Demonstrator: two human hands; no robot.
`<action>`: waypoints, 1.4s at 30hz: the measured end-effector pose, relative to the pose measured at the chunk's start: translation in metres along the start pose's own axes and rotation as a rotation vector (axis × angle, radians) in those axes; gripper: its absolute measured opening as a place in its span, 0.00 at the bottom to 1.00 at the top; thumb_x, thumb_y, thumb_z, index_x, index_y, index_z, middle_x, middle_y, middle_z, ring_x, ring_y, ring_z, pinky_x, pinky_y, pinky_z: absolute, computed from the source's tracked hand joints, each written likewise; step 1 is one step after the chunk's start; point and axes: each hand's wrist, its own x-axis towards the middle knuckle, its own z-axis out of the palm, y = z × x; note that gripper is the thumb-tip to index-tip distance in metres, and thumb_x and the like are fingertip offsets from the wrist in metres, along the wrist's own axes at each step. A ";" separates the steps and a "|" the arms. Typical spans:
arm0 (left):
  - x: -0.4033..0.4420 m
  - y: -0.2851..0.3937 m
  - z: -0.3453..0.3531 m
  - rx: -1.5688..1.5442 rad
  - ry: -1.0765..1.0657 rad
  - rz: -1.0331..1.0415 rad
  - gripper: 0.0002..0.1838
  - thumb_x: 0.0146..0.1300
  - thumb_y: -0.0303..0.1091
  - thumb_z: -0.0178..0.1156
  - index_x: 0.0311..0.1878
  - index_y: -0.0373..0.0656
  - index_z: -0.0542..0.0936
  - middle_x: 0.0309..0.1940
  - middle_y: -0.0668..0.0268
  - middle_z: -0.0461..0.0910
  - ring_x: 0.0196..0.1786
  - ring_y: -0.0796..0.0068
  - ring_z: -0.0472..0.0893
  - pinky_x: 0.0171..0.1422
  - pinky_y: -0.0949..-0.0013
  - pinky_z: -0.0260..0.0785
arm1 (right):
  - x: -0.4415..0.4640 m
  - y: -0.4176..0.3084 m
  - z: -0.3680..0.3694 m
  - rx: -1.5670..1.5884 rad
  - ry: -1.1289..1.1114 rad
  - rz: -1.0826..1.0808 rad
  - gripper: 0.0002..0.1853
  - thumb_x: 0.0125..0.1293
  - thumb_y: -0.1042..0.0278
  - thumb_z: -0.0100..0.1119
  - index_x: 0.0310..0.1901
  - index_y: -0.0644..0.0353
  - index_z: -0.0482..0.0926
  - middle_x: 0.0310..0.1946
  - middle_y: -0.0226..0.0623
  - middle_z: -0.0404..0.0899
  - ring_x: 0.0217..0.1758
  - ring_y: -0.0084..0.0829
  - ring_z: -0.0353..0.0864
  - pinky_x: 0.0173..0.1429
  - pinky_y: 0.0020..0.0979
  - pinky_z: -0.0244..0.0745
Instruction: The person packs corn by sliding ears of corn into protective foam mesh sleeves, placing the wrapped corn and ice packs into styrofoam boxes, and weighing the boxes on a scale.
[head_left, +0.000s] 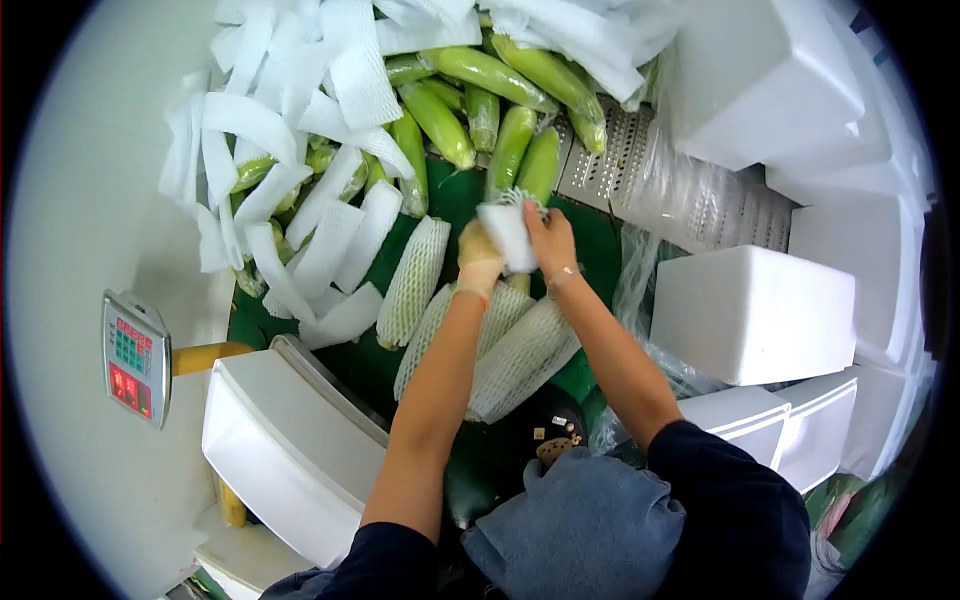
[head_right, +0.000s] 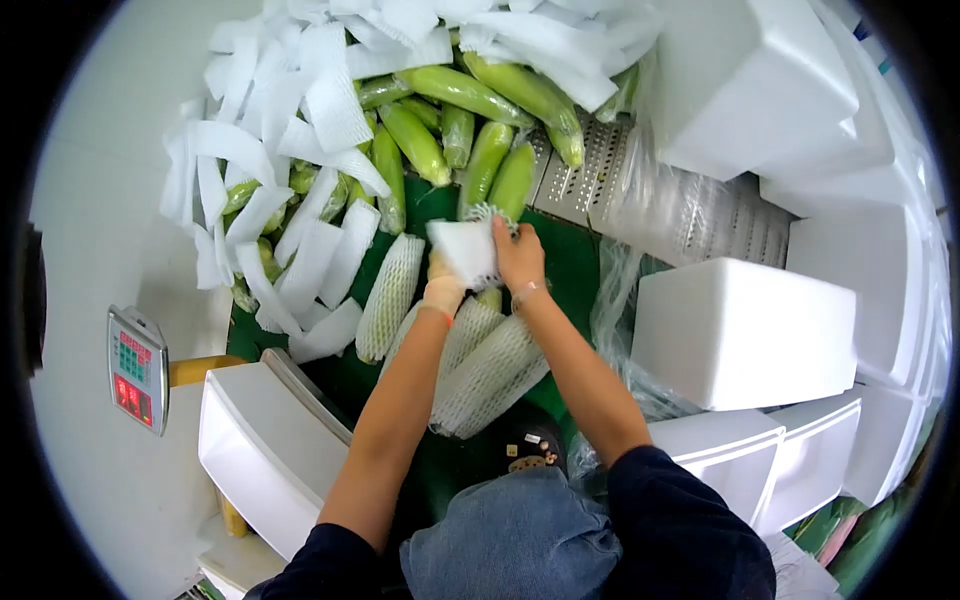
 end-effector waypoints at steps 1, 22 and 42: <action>-0.017 0.017 -0.005 -0.103 -0.052 -0.024 0.17 0.60 0.44 0.57 0.43 0.39 0.78 0.30 0.56 0.80 0.32 0.61 0.80 0.35 0.62 0.71 | 0.000 0.006 -0.007 0.001 0.022 -0.056 0.31 0.60 0.41 0.57 0.33 0.73 0.74 0.26 0.52 0.76 0.31 0.32 0.77 0.36 0.35 0.71; 0.009 -0.030 -0.012 0.893 0.010 0.291 0.15 0.61 0.43 0.52 0.33 0.43 0.81 0.36 0.55 0.82 0.42 0.51 0.80 0.44 0.61 0.73 | 0.000 -0.013 -0.014 -0.570 -0.065 -0.051 0.14 0.61 0.61 0.55 0.46 0.58 0.80 0.43 0.49 0.80 0.42 0.54 0.78 0.48 0.37 0.72; -0.020 0.005 -0.157 0.771 0.720 0.008 0.19 0.53 0.37 0.63 0.47 0.39 0.76 0.41 0.57 0.80 0.44 0.58 0.80 0.49 0.63 0.73 | -0.092 -0.065 -0.100 -1.068 -0.140 -0.457 0.37 0.57 0.56 0.63 0.64 0.61 0.58 0.57 0.51 0.64 0.58 0.52 0.65 0.58 0.46 0.63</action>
